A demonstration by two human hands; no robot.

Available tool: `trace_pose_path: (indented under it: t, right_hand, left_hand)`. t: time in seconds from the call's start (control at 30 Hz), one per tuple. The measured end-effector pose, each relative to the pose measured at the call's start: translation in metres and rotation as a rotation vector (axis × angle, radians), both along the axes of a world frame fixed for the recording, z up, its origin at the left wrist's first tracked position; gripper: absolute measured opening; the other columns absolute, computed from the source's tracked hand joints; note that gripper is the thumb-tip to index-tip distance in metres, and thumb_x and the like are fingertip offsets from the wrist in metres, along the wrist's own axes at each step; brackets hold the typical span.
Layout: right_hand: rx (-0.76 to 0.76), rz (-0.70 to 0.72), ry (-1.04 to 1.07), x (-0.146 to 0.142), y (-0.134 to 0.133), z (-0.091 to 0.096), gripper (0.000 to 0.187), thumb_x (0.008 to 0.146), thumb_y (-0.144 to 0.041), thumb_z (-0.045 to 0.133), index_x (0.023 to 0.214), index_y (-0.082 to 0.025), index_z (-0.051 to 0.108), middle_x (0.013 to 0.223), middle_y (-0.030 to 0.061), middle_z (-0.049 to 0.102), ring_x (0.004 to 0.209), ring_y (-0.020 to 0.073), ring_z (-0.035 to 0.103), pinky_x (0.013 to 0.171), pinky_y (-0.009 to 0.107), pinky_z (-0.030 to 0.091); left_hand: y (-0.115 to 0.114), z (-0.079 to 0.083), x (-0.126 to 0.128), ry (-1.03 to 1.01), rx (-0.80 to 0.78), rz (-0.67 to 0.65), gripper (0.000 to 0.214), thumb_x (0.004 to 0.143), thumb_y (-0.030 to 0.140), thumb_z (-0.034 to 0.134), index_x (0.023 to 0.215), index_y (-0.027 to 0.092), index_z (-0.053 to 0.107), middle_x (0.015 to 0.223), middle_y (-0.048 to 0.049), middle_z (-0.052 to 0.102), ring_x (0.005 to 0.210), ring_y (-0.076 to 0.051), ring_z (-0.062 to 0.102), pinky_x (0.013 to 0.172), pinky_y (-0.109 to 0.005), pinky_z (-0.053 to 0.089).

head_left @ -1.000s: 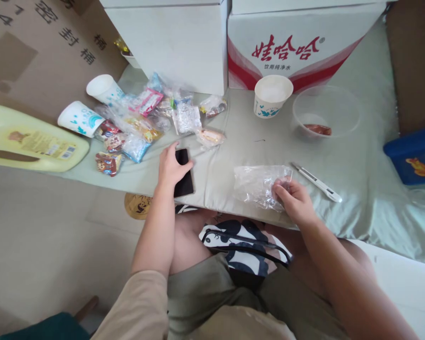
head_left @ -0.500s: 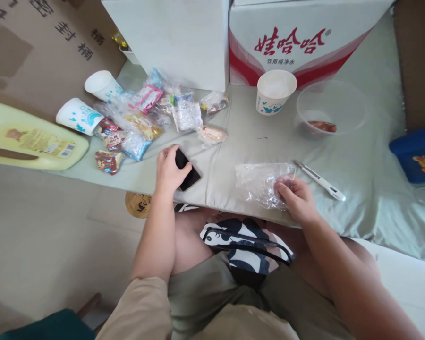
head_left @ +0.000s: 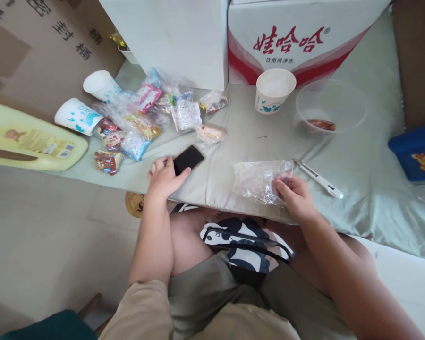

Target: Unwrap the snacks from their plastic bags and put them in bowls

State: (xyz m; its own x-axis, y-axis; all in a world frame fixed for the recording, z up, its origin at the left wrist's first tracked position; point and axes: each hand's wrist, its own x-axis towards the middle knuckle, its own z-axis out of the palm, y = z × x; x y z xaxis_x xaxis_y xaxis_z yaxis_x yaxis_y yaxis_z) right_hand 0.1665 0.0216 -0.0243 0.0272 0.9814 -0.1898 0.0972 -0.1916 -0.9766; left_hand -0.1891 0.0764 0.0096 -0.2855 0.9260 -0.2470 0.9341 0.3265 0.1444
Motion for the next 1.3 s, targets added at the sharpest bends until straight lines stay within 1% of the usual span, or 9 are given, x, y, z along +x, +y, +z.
trace_pose_path:
  t: [0.1, 0.2, 0.43, 0.7, 0.9, 1.07, 1.17, 1.23, 1.3]
  right_hand:
    - [0.016, 0.007, -0.005, 0.0, 0.0, -0.001, 0.032, 0.085, -0.047, 0.07, 0.069, -0.022, 0.057, 0.061, -0.0032, 0.053, 0.055, 0.0111, 0.044, 0.054, 0.027, 0.036]
    - [0.015, 0.003, 0.002, 0.0, 0.001, -0.002, 0.03, 0.085, -0.045, 0.07, 0.069, -0.022, 0.059, 0.061, -0.0032, 0.053, 0.055, 0.011, 0.044, 0.054, 0.027, 0.036]
    - [0.007, 0.003, 0.021, -0.004, 0.002, 0.002, 0.035, 0.081, -0.051, 0.073, 0.069, -0.023, 0.057, 0.059, -0.0034, 0.052, 0.053, 0.0113, 0.043, 0.053, 0.028, 0.036]
    - [-0.004, 0.005, 0.03, -0.005, 0.002, 0.002, 0.035, 0.082, -0.053, 0.072, 0.071, -0.022, 0.058, 0.061, -0.003, 0.054, 0.054, 0.0115, 0.044, 0.052, 0.027, 0.035]
    - [-0.007, 0.012, 0.037, -0.006, 0.002, 0.004, 0.034, 0.082, -0.052, 0.071, 0.072, -0.022, 0.057, 0.06, -0.0038, 0.053, 0.053, 0.0104, 0.041, 0.051, 0.026, 0.034]
    - [0.017, 0.026, 0.031, -0.005, 0.002, 0.004, 0.033, 0.084, -0.05, 0.069, 0.071, -0.022, 0.057, 0.061, -0.0038, 0.051, 0.054, 0.0103, 0.042, 0.053, 0.026, 0.036]
    - [0.002, 0.006, 0.047, -0.007, 0.003, 0.006, 0.033, 0.083, -0.051, 0.07, 0.073, -0.023, 0.057, 0.06, -0.0042, 0.053, 0.053, 0.0108, 0.044, 0.053, 0.027, 0.039]
    - [0.001, -0.002, 0.066, -0.008, 0.002, 0.009, 0.033, 0.082, -0.053, 0.071, 0.074, -0.023, 0.058, 0.061, -0.0035, 0.055, 0.055, 0.0123, 0.048, 0.055, 0.028, 0.043]
    - [0.018, 0.034, 0.09, -0.01, 0.0, 0.013, 0.033, 0.081, -0.054, 0.072, 0.075, -0.024, 0.06, 0.065, -0.0011, 0.062, 0.06, 0.0151, 0.056, 0.06, 0.03, 0.048]
  left_hand:
    - [0.001, 0.002, 0.003, -0.013, -0.049, -0.086, 0.097, 0.081, 0.064, 0.058, 0.16, 0.012, 0.036, 0.161, -0.0242, 0.037, 0.148, -0.046, 0.036, 0.121, -0.057, 0.035]
    - [0.002, 0.002, 0.005, -0.015, -0.042, -0.095, 0.098, 0.082, 0.059, 0.06, 0.165, 0.018, 0.028, 0.163, -0.0209, 0.036, 0.15, -0.044, 0.034, 0.121, -0.059, 0.035]
    - [0.012, -0.005, 0.021, -0.07, 0.155, -0.206, 0.084, 0.085, 0.048, 0.062, 0.16, 0.021, 0.038, 0.16, -0.0152, 0.048, 0.147, -0.04, 0.043, 0.123, -0.055, 0.033]
    - [0.019, -0.005, 0.026, -0.068, 0.205, -0.145, 0.076, 0.08, 0.041, 0.068, 0.151, 0.023, 0.049, 0.149, -0.0151, 0.06, 0.141, -0.041, 0.05, 0.117, -0.059, 0.038]
    - [0.019, -0.008, 0.024, -0.097, 0.208, -0.15, 0.079, 0.081, 0.041, 0.068, 0.155, 0.023, 0.045, 0.156, -0.0148, 0.055, 0.146, -0.041, 0.047, 0.121, -0.06, 0.034]
    - [0.021, -0.019, 0.008, -0.151, 0.313, -0.127, 0.09, 0.076, 0.034, 0.074, 0.158, 0.024, 0.04, 0.161, -0.017, 0.048, 0.153, -0.044, 0.038, 0.126, -0.072, 0.016]
    - [0.019, -0.026, 0.011, -0.31, 0.559, -0.184, 0.087, 0.074, 0.032, 0.077, 0.154, 0.022, 0.044, 0.163, -0.0172, 0.045, 0.156, -0.04, 0.033, 0.13, -0.064, 0.018]
    - [0.017, -0.03, 0.026, -0.551, 0.692, -0.221, 0.074, 0.081, 0.042, 0.073, 0.148, 0.021, 0.051, 0.157, -0.0173, 0.052, 0.153, -0.036, 0.041, 0.13, -0.057, 0.026]
    - [0.014, -0.03, 0.049, -0.892, 0.654, -0.242, 0.068, 0.085, 0.058, 0.068, 0.142, 0.022, 0.056, 0.152, -0.0169, 0.057, 0.149, -0.034, 0.048, 0.126, -0.054, 0.034]
